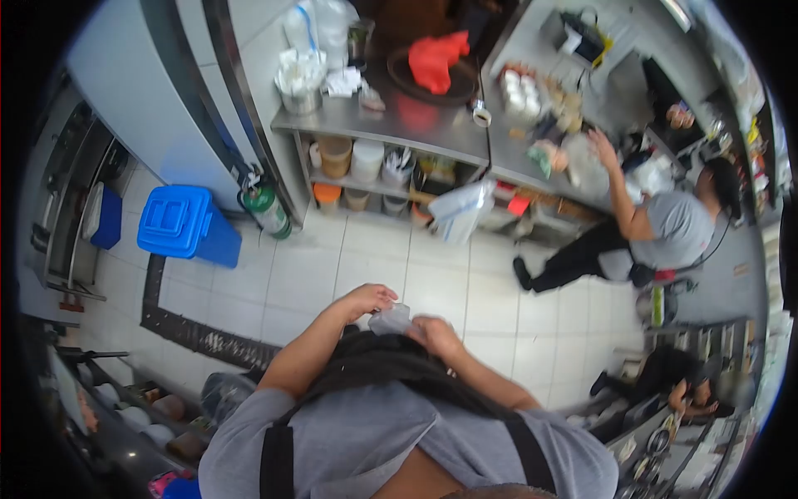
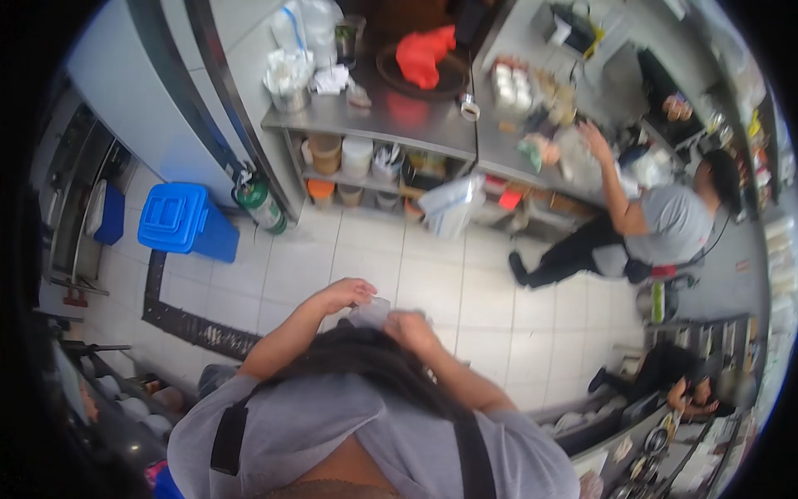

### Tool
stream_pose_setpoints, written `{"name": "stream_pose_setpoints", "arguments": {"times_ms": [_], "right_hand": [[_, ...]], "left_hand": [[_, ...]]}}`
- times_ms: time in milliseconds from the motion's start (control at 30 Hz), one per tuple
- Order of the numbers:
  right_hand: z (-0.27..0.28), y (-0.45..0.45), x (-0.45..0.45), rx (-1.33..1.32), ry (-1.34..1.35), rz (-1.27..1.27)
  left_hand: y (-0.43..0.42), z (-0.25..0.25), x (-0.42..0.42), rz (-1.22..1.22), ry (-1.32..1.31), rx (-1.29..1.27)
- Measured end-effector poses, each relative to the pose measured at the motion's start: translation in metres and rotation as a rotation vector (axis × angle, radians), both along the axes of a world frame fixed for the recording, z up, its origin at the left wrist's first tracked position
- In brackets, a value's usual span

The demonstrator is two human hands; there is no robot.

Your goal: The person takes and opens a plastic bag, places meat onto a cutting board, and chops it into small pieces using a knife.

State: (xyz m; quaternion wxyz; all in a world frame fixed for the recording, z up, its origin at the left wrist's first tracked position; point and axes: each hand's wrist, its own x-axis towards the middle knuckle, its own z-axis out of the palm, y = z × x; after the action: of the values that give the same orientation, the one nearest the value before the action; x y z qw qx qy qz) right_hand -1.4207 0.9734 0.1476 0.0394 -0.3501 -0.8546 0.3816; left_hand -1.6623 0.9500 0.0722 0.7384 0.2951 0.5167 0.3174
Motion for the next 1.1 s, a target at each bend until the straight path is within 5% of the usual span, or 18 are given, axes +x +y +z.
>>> {"name": "stream_pose_setpoints", "arguments": {"times_ms": [167,367,533,633,733,833,967,1033,1100], "right_hand": [[0.014,0.006,0.002,-0.053,-0.188,-0.004],[-0.02,0.044,-0.009,-0.126,0.386,-0.457],[-0.001,0.058,-0.029,-0.443,0.607,-0.277],[0.051,0.033,-0.05,-0.374,0.438,-0.41],[0.045,0.033,-0.049,0.007,0.275,-0.375],[0.02,0.039,-0.036,0.032,0.318,-0.403],[0.031,0.031,-0.037,0.008,0.295,-0.421],[0.033,0.029,-0.049,0.027,0.371,-0.404],[0.03,0.023,-0.055,-0.118,0.478,-0.389]], "left_hand": [[0.024,0.007,-0.008,0.525,0.065,0.323],[0.002,0.084,0.0,0.278,-0.409,0.588],[-0.006,0.086,0.015,0.265,-0.641,0.628],[-0.007,0.079,0.008,0.413,-0.405,0.617],[-0.018,0.069,-0.005,0.47,-0.313,0.642],[-0.04,0.064,-0.011,0.524,-0.299,0.609],[-0.059,0.046,-0.01,0.416,0.105,0.451],[-0.065,0.055,-0.01,0.276,0.51,0.227],[-0.059,0.035,-0.002,0.363,0.646,0.329]]}}
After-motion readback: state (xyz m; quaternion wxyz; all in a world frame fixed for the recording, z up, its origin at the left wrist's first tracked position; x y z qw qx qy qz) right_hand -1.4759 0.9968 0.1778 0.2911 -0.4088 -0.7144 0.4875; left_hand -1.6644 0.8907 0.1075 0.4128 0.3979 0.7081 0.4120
